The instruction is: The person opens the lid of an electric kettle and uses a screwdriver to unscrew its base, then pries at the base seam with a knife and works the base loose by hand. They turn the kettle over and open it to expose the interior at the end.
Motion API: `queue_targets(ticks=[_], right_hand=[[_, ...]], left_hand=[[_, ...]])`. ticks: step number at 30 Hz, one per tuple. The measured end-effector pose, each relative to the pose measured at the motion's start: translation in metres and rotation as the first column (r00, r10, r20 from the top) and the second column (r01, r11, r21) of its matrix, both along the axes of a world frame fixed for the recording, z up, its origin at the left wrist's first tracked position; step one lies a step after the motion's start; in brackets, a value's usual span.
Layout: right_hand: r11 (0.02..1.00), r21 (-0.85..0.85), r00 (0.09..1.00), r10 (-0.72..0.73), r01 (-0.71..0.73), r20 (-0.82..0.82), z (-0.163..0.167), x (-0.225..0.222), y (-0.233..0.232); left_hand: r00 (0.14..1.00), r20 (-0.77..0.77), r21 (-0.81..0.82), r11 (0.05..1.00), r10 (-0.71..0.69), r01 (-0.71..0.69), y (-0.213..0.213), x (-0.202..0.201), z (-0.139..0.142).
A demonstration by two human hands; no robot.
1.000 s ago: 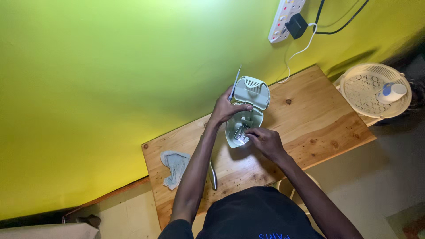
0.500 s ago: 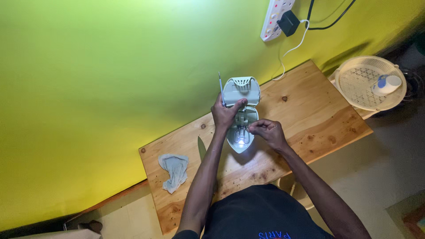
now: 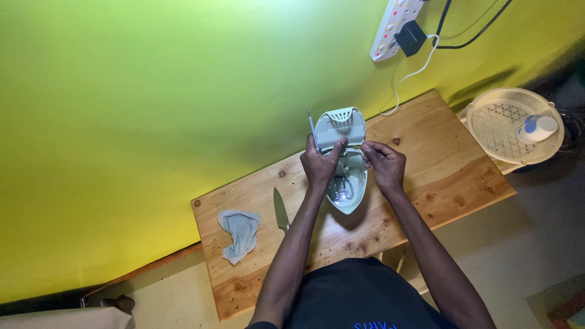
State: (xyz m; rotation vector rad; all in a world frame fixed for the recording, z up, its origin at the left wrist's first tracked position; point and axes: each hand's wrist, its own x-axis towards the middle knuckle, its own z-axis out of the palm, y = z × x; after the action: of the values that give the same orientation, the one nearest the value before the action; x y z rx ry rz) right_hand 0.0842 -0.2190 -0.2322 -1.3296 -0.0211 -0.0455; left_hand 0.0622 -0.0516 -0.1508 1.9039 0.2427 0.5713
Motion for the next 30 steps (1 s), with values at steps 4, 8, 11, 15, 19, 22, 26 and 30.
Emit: queue_targets(ticks=[4,8,11,15,19,22,26,30], right_hand=[[1.0,0.006,1.0,0.011,-0.01,-0.023,0.004,0.003,0.004],[1.0,-0.018,1.0,0.001,-0.001,0.004,0.006,0.004,0.009],[0.999,-0.012,0.999,0.031,-0.03,0.024,0.008,0.008,0.008],[0.998,-0.001,0.998,0.069,-0.069,0.009,0.014,0.012,0.003],[0.998,-0.045,0.999,0.05,-0.051,-0.022,0.022,0.014,0.006],[0.998,-0.066,0.999,-0.003,0.0,-0.05,0.028,0.013,0.011],[0.989,-0.147,0.999,-0.037,0.031,-0.037,0.034,0.01,0.016],[0.968,-0.244,0.998,-0.064,0.056,-0.025,0.035,0.008,0.02]], left_hand=[[1.0,-0.001,0.035,0.999,0.021,-0.021,-0.001,0.002,-0.001],[0.999,-0.018,0.024,0.999,0.032,-0.032,-0.001,0.005,-0.002],[0.998,0.032,0.034,0.998,0.056,-0.057,-0.003,0.008,-0.002],[0.992,0.087,0.037,0.995,0.091,-0.094,-0.005,0.01,-0.005],[0.992,0.091,0.055,0.995,0.083,-0.088,-0.004,0.013,-0.008],[0.991,0.091,0.086,0.99,0.102,-0.11,-0.002,0.015,-0.009],[0.991,0.097,0.09,0.991,0.095,-0.104,-0.001,0.018,-0.01],[0.991,0.088,0.13,0.985,0.101,-0.112,0.002,0.018,-0.011]])
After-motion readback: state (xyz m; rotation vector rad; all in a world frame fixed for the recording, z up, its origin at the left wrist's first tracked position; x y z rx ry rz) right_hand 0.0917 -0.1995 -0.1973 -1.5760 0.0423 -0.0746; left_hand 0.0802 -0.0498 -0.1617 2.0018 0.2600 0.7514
